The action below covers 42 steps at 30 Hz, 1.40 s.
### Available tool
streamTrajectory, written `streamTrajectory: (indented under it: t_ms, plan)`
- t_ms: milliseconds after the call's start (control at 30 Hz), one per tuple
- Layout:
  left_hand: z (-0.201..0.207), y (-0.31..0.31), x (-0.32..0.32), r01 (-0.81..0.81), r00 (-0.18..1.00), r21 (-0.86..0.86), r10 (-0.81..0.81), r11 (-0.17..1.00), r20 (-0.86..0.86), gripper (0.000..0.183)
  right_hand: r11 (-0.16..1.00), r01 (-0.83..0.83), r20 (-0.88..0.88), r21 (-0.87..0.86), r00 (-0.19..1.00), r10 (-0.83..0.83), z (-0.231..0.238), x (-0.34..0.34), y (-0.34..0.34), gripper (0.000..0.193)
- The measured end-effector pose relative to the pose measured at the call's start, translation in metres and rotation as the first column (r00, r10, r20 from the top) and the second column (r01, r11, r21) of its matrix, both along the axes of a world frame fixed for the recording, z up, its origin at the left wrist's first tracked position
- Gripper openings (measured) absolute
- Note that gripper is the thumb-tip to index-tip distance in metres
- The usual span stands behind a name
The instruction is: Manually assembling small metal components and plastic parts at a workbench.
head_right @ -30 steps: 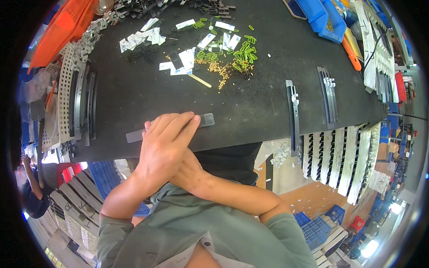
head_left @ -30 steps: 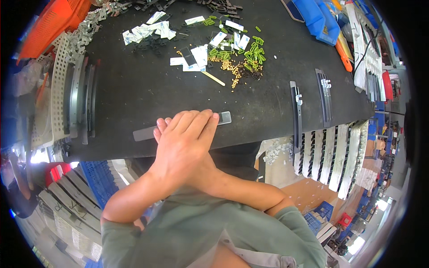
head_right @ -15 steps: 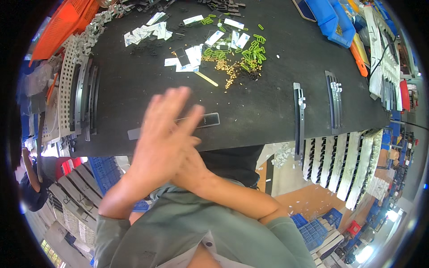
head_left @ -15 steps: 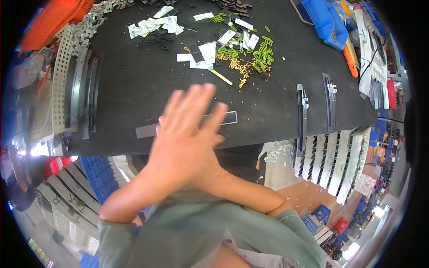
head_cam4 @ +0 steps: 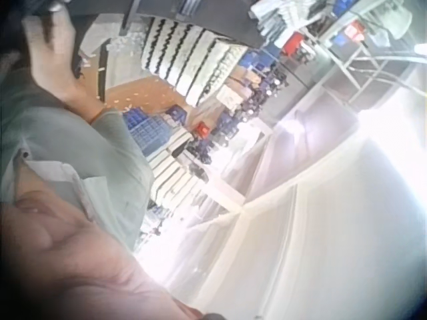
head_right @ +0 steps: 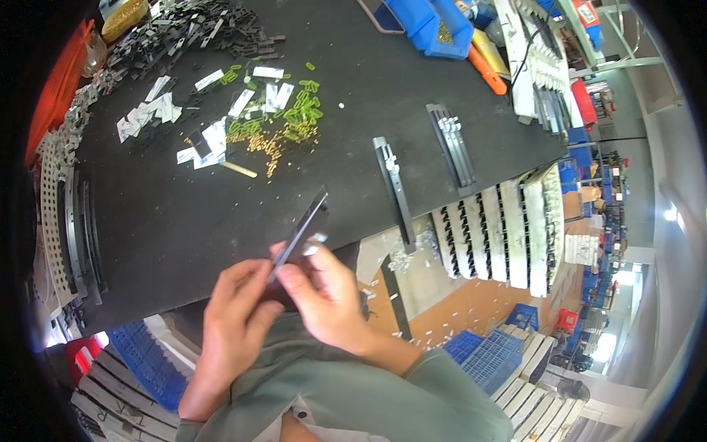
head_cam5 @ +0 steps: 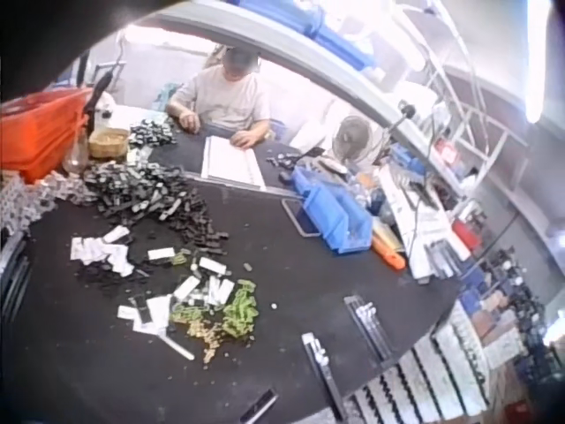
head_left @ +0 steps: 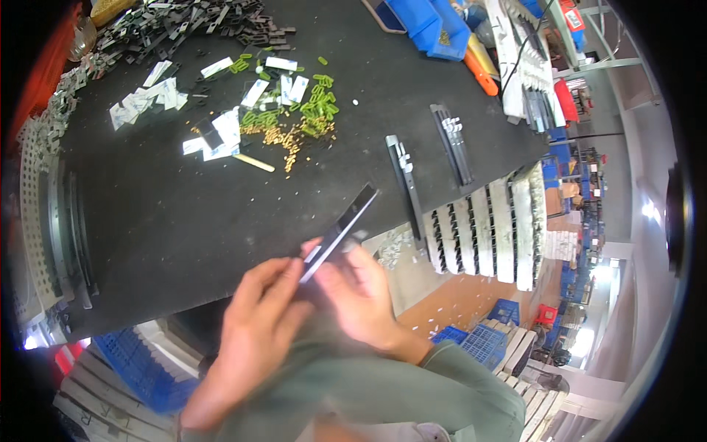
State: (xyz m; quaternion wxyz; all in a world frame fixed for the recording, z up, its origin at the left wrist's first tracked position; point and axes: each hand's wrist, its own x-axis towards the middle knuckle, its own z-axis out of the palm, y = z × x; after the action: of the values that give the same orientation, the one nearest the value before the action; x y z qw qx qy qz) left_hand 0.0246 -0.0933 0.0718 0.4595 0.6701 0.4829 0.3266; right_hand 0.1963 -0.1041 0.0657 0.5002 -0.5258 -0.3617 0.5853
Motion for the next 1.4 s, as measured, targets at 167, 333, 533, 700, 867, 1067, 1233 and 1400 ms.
streamTrajectory:
  t_ms: [167,333,533,700,867,1067,1233,1400]
  plan:
    - [-0.021,0.019,-0.006,-0.081,0.995,0.119,0.087,0.990,-0.046,0.029,0.983,0.172,0.790,0.068,0.593,-0.159,0.016,0.085,0.009,0.016]
    - [-0.052,0.034,-0.029,-0.197,0.980,0.067,0.194,0.978,0.050,0.017,0.921,-0.034,0.884,0.389,-0.268,-0.383,-0.023,0.100,0.039,0.022]
    - [-0.053,0.030,-0.021,-0.257,0.960,0.019,0.253,0.966,0.123,0.014,0.888,0.128,0.892,0.442,-0.174,-0.418,-0.046,0.144,0.076,0.025]
    - [-0.045,0.027,-0.019,-0.317,0.934,-0.041,0.319,0.948,0.159,0.015,0.859,0.159,0.841,0.487,-0.349,-0.413,-0.056,0.193,0.112,0.024]
    - [-0.050,0.024,-0.039,-0.275,0.953,-0.036,0.277,0.961,0.123,0.014,0.839,0.153,0.823,0.522,-0.346,-0.449,-0.063,0.199,0.127,0.024]
    - [-0.006,0.052,-0.072,-0.236,0.969,0.185,0.245,0.954,-0.026,0.017,0.901,0.009,0.884,0.434,0.186,-0.428,-0.034,0.124,0.075,0.036]
    - [0.036,0.111,-0.118,-0.160,0.865,0.216,0.243,0.963,-0.439,0.023,0.943,-0.229,0.971,0.241,0.064,-0.232,-0.051,0.103,0.071,0.051]
    - [0.019,0.231,-0.147,-0.183,0.705,0.368,0.383,0.912,-0.598,0.032,0.944,-0.213,0.967,0.253,0.047,-0.249,-0.048,0.108,0.063,0.056]
